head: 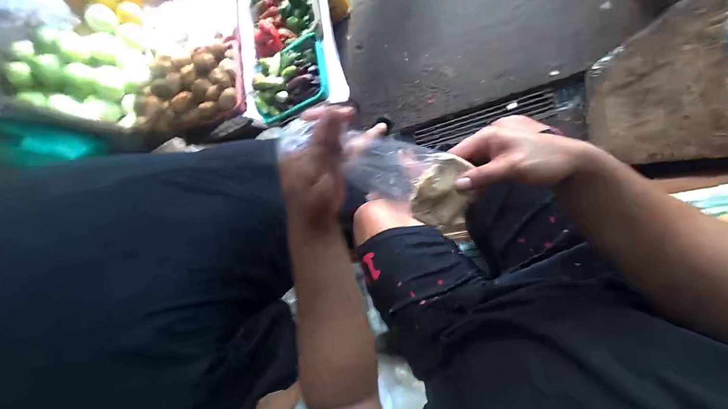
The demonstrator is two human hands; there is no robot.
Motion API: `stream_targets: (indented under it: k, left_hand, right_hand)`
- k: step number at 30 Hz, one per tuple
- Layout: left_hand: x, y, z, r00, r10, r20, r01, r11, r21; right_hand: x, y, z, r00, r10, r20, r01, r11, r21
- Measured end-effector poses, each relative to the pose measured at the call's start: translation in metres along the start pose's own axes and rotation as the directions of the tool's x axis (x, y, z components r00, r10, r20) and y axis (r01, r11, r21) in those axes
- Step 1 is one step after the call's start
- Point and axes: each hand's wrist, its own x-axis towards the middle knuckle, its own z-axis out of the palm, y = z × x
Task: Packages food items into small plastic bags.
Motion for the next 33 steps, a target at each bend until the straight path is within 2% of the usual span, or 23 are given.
stream_targets:
  k: [2,3,4,6,9,13,16,20,22,25,27,28,30,33]
  left_hand:
    - [-0.005,0.02,0.006,1.0,0.015,-0.008,-0.012,0.938,0.347]
    - [-0.009,0.023,0.005,0.999,0.024,0.022,-0.032,0.888,0.46]
    - [-0.011,0.023,0.004,0.998,0.054,0.034,-0.064,0.866,0.497]
    - [-0.016,0.025,0.0,0.994,0.082,0.072,-0.105,0.896,0.431]
    - [-0.02,0.032,-0.005,0.992,0.004,0.129,-0.048,0.939,0.342]
    - [-0.028,0.031,-0.005,0.988,-0.102,0.119,0.032,0.873,0.486]
    - [-0.033,0.018,-0.004,0.999,0.018,-0.05,0.008,0.878,0.478]
    - [-0.04,0.014,-0.014,0.948,0.212,-0.236,-0.089,0.891,0.444]
    - [-0.046,0.013,-0.016,0.943,0.21,-0.258,-0.098,0.917,0.386]
    - [-0.055,0.018,-0.022,0.976,0.102,-0.192,-0.039,0.95,0.31]
    - [-0.059,0.018,-0.02,0.991,-0.007,-0.133,0.056,0.926,0.372]
    - [-0.059,0.016,-0.014,0.989,-0.017,-0.149,0.079,0.905,0.418]
    - [-0.056,0.013,-0.006,0.972,0.065,-0.227,0.043,0.898,0.438]
    - [-0.042,0.02,0.0,0.949,0.176,-0.261,-0.071,0.928,0.366]
  right_hand:
    - [-0.004,0.007,-0.01,0.999,-0.013,-0.053,0.016,0.998,0.053]
    - [-0.006,0.01,-0.017,0.998,-0.005,-0.069,0.01,0.997,0.075]
    - [-0.008,0.013,-0.025,0.997,0.004,-0.076,0.003,0.996,0.093]
    - [-0.009,0.019,-0.039,0.996,0.001,-0.094,0.009,0.994,0.108]
    - [-0.008,0.026,-0.049,0.968,-0.059,-0.244,0.095,0.986,0.137]
    - [-0.007,0.029,-0.042,0.92,-0.057,-0.387,0.232,0.876,0.423]
    - [-0.006,0.027,-0.028,0.934,-0.014,-0.358,0.174,0.892,0.418]
    - [0.003,0.034,-0.025,0.927,-0.025,-0.374,0.206,0.869,0.451]
    - [0.003,0.034,-0.028,0.917,-0.035,-0.398,0.232,0.858,0.459]
    - [0.003,0.031,-0.032,0.915,-0.028,-0.403,0.229,0.857,0.462]
    - [0.003,0.031,-0.033,0.916,-0.009,-0.401,0.206,0.867,0.453]
    - [0.004,0.033,-0.034,0.921,-0.008,-0.389,0.197,0.872,0.448]
    - [0.008,0.037,-0.037,0.942,-0.03,-0.334,0.193,0.864,0.465]
    - [0.016,0.044,-0.037,0.957,-0.038,-0.289,0.197,0.816,0.543]
